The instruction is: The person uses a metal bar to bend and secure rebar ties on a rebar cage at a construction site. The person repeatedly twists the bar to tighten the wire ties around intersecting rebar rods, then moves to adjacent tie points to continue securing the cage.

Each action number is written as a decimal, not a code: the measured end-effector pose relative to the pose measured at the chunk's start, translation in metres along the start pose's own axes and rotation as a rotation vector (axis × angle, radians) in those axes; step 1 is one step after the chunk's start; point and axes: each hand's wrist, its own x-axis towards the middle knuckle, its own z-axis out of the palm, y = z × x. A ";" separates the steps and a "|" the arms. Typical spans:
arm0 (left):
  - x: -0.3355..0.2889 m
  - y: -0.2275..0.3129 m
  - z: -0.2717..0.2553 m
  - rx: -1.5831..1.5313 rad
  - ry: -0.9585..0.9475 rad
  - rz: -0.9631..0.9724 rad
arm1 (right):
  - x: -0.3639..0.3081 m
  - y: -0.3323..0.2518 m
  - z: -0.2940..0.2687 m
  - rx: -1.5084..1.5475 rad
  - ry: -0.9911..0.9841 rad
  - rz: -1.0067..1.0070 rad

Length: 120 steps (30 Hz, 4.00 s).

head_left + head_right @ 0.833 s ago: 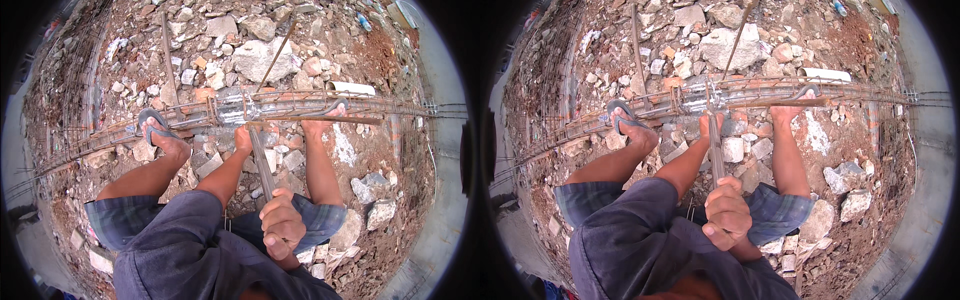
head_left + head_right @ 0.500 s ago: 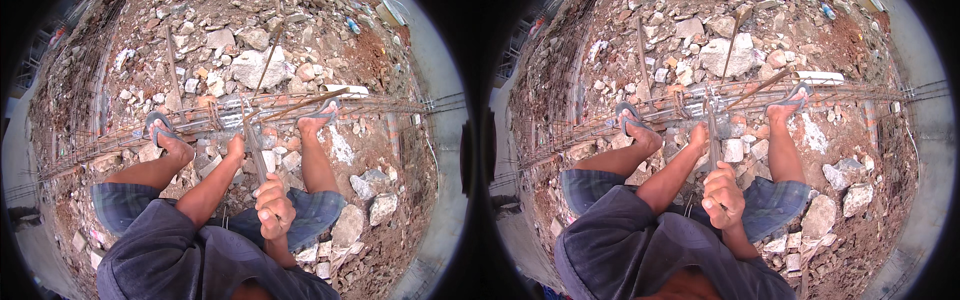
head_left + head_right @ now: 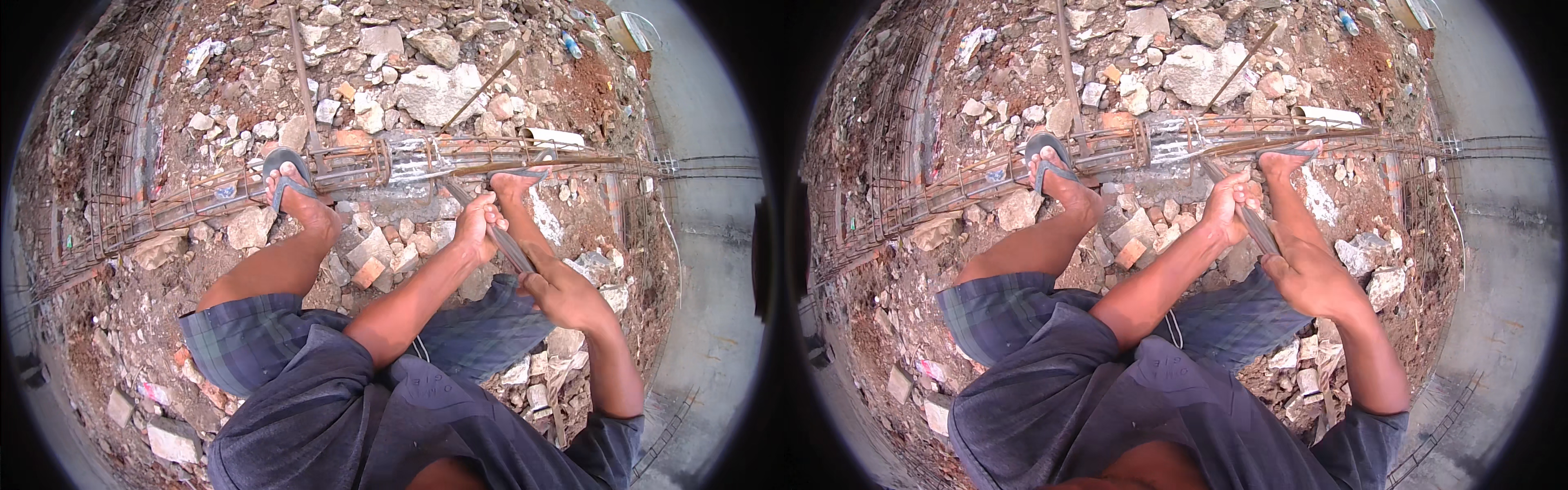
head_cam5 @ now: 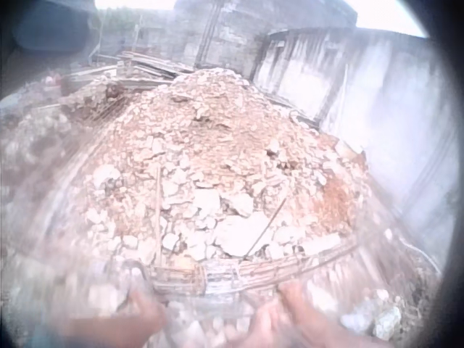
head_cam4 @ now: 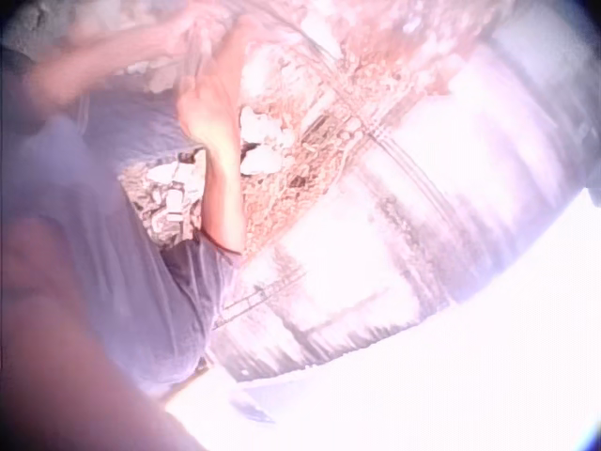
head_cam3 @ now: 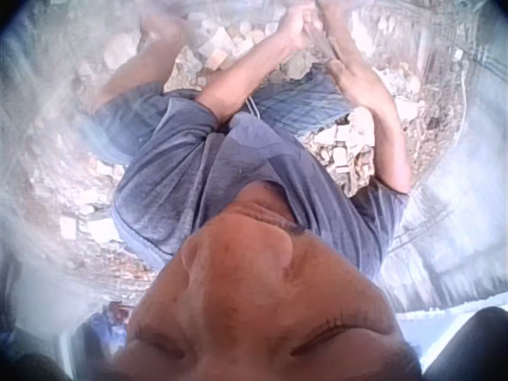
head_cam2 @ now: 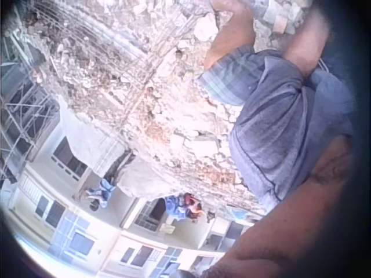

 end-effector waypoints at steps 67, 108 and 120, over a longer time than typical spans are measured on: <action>0.043 -0.019 -0.178 1.118 0.711 0.422 | 0.121 0.108 0.316 0.789 0.347 0.147; 0.030 -0.015 -0.033 0.599 0.083 0.039 | 0.043 0.079 0.070 -0.501 0.483 0.044; 0.027 -0.018 -0.041 0.513 0.143 0.138 | 0.051 0.081 0.064 -0.447 0.272 -0.086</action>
